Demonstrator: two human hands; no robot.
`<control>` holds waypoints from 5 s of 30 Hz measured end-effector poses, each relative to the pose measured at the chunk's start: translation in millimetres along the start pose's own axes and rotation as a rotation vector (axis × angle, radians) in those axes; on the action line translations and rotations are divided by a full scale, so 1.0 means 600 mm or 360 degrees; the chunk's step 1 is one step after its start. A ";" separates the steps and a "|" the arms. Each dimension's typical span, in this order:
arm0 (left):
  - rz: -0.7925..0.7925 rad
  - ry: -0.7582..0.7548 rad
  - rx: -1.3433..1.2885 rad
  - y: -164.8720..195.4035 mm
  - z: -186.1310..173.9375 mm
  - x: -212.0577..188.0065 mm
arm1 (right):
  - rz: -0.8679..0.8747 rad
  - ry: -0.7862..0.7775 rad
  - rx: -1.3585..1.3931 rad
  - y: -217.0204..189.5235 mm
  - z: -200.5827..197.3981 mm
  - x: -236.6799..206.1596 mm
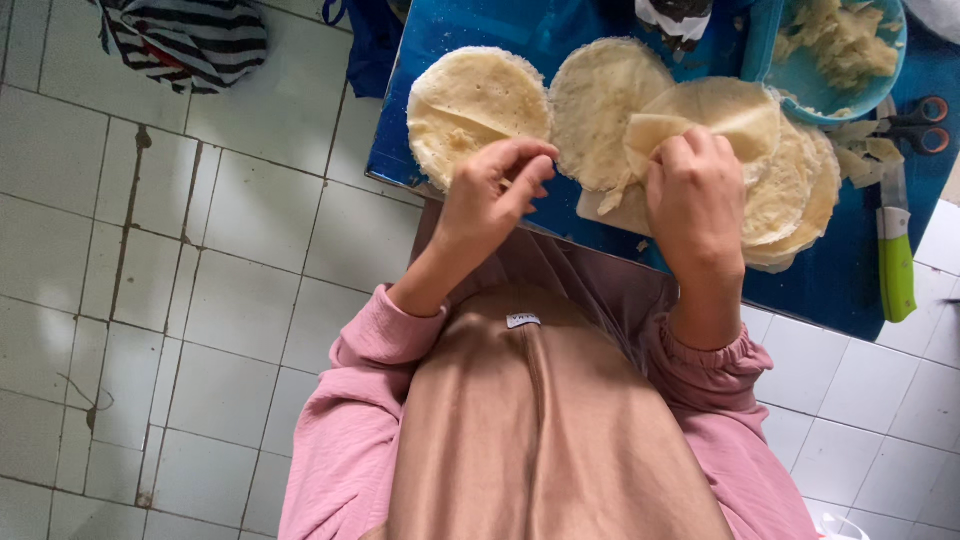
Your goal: The person works at a small blue table, tearing and trimming pieces of thin dough on a cutting board, then peels apart and stretches round dough discs by hand and stacks them on the table. A bowl of brown powder and a container of dough pieces sit nearby, and the person occasionally reaches into the bowls between discs.
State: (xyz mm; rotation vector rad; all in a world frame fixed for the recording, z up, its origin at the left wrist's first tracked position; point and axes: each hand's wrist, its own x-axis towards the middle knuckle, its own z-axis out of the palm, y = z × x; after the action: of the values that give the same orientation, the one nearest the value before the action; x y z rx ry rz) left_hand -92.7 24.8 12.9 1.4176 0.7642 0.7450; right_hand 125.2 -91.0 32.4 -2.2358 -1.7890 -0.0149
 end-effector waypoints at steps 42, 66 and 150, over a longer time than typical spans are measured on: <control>0.0271 0.0466 0.0051 -0.030 -0.012 -0.003 | 0.0446 0.0421 0.2237 -0.020 0.047 0.017; -0.0219 -0.0483 -0.2171 -0.004 0.026 -0.037 | -0.0830 0.0300 0.0901 -0.141 -0.007 -0.044; -0.0491 -0.0324 -0.0464 -0.148 0.068 -0.213 | 0.0811 -0.0403 0.2324 -0.061 0.116 -0.254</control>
State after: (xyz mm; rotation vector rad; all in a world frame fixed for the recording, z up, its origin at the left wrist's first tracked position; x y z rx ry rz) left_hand -131.2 -105.4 -73.1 1.0622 0.6652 0.4439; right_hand 42.8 -214.2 -53.9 -1.4259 -0.6664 1.2454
